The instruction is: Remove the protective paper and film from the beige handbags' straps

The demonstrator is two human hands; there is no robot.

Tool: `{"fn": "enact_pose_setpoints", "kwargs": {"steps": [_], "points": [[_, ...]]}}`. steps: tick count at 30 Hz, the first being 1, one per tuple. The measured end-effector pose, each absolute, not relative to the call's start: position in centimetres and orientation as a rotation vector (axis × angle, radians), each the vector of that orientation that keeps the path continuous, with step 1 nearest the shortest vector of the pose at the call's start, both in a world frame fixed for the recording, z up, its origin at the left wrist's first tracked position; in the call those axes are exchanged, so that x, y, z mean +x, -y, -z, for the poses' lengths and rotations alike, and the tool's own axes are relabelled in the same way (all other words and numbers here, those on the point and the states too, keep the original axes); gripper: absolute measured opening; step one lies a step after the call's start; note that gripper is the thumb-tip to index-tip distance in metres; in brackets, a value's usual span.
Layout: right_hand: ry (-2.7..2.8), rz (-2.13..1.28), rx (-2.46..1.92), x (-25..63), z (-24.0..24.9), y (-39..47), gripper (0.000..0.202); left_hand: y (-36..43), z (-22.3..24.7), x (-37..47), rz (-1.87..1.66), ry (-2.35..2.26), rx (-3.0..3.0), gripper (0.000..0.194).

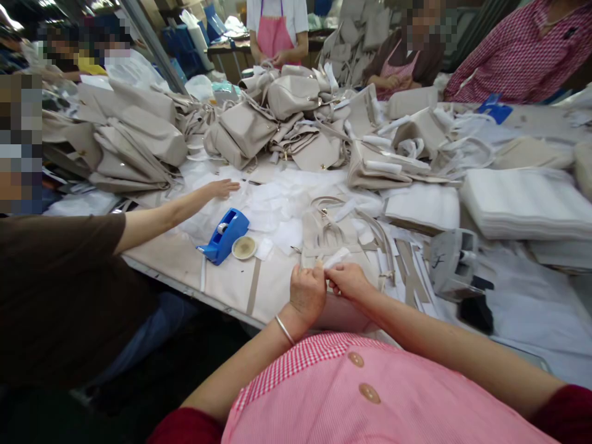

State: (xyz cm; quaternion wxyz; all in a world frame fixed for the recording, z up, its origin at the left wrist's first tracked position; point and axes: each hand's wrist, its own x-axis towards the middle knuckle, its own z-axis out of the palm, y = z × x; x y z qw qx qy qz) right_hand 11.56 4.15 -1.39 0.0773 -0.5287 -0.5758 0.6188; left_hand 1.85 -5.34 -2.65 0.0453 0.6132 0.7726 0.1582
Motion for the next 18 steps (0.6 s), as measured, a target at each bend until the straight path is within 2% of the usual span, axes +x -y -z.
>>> {"fn": "enact_pose_setpoints", "kwargs": {"steps": [2,7,13,18], "points": [[1.758,-1.822,-1.585,11.5,1.4,-4.2,0.024,5.4,2.6,1.8,-0.49,-2.356,1.865,0.044],[1.838,-1.793,-1.522,11.9,1.9,-4.3,0.027,5.3,2.4,1.6,-0.436,-2.303,1.901,0.031],[1.9,-1.766,-1.42,13.0,2.5,-4.2,0.017,4.8,3.0,1.3,-0.45,-2.303,1.844,0.03],[1.845,-1.753,-1.468,12.8,2.3,-3.8,0.018,4.6,3.3,1.2,-0.552,-2.358,1.721,0.026]]}}
